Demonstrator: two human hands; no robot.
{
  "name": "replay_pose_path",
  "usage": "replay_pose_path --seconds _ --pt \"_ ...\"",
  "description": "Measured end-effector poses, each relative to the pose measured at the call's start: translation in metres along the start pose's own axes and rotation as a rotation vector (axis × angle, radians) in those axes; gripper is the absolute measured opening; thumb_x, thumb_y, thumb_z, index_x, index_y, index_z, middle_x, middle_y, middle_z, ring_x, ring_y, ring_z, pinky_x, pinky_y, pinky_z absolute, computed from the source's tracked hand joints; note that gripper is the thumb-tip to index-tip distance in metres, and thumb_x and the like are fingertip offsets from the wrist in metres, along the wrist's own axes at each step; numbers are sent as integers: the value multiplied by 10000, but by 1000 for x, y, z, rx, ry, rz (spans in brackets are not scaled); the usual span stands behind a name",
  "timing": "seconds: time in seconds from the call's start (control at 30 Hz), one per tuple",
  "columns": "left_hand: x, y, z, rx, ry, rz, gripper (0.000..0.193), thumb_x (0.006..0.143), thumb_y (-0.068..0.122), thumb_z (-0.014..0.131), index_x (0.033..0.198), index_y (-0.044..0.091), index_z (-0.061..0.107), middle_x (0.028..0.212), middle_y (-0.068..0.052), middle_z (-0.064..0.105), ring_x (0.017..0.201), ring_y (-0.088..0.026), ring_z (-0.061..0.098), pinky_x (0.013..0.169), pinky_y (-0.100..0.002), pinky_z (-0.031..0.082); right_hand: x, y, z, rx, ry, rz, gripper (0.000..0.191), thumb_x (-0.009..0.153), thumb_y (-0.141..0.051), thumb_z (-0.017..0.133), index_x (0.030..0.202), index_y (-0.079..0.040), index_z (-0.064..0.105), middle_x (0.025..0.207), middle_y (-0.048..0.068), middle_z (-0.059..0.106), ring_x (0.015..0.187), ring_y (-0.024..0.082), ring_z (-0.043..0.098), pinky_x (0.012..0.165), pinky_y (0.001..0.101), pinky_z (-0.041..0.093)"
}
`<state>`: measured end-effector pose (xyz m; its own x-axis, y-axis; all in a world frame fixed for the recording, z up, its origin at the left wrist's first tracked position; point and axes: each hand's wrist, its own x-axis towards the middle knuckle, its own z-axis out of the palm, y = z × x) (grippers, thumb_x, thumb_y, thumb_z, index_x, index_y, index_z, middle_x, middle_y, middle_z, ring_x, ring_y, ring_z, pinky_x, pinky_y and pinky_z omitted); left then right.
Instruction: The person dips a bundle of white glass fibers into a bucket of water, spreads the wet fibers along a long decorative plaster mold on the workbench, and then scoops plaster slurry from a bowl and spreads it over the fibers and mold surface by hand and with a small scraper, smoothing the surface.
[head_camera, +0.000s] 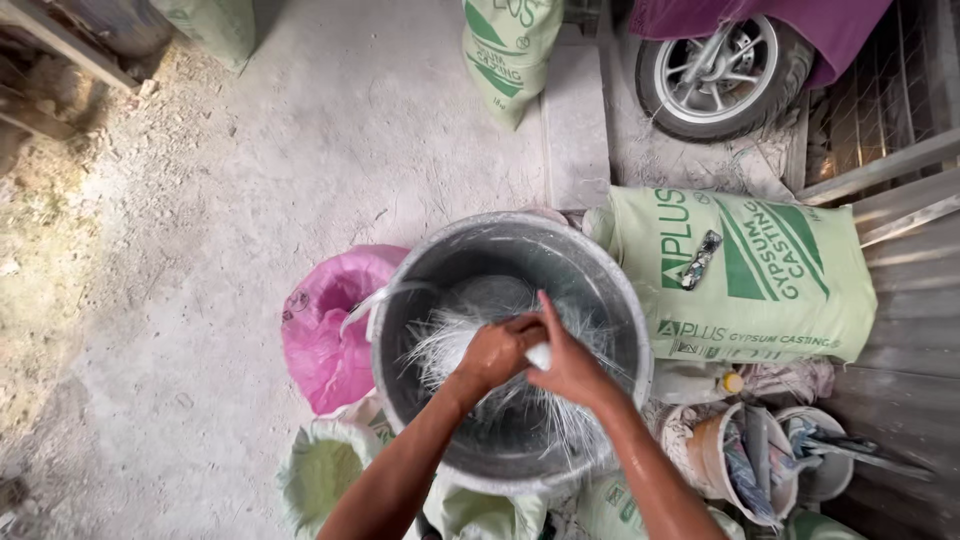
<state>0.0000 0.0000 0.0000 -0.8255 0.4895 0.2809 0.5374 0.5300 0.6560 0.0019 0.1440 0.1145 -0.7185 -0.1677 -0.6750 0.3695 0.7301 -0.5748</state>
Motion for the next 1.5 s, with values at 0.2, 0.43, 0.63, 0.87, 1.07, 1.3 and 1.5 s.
replay_pose_path --seconds 0.2,0.43,0.63,0.87,1.07,1.3,1.5 --pt "33 61 -77 -289 277 113 438 656 -56 724 1063 105 753 1171 -67 757 1063 -278 746 897 -367 630 -26 17 -20 127 264 -547 876 692 -60 791 1488 -85 425 1357 157 625 1278 256 611 1057 364 465" --pt "55 128 -102 -724 434 194 288 725 -26 797 984 96 766 1103 -59 729 1022 -235 753 884 -346 608 -37 51 -8 312 511 -666 483 696 -57 808 1155 -32 661 1062 112 732 1009 220 707 870 347 568" --pt "42 148 -142 -333 261 -34 936 696 176 879 1491 47 402 1538 -206 360 1469 -401 388 1209 -535 342 -34 66 -21 151 888 -656 414 775 -55 799 1173 -57 684 1078 83 767 998 181 741 882 326 587" --pt "32 137 -146 -746 -354 -23 905 806 421 862 1514 64 425 1479 -210 471 1386 -375 433 1134 -546 338 -73 54 -23 397 650 -784 637 801 -111 827 1377 -28 570 1282 169 715 1181 295 693 1072 441 526" --pt "31 134 -107 -808 -251 -108 418 963 309 692 1274 31 670 1115 -136 746 1002 -207 705 909 -372 583 -52 31 -37 213 996 -906 874 757 -161 854 1448 26 352 1372 231 545 1279 341 539 1110 481 417" --pt "-6 122 -93 -430 242 -58 468 963 64 680 1373 -87 511 1057 -261 686 867 -422 696 732 -475 560 -46 18 -94 -798 1562 -1006 573 975 -82 707 1420 -116 347 1461 229 482 1382 419 466 1214 577 302" --pt "-37 67 -75 -33 152 -327 146 945 99 593 1086 85 626 824 -203 704 775 -426 697 658 -527 554 -93 29 -153 -478 1639 -549 455 965 -145 665 1383 -132 485 1454 212 531 1369 417 487 1170 613 348"
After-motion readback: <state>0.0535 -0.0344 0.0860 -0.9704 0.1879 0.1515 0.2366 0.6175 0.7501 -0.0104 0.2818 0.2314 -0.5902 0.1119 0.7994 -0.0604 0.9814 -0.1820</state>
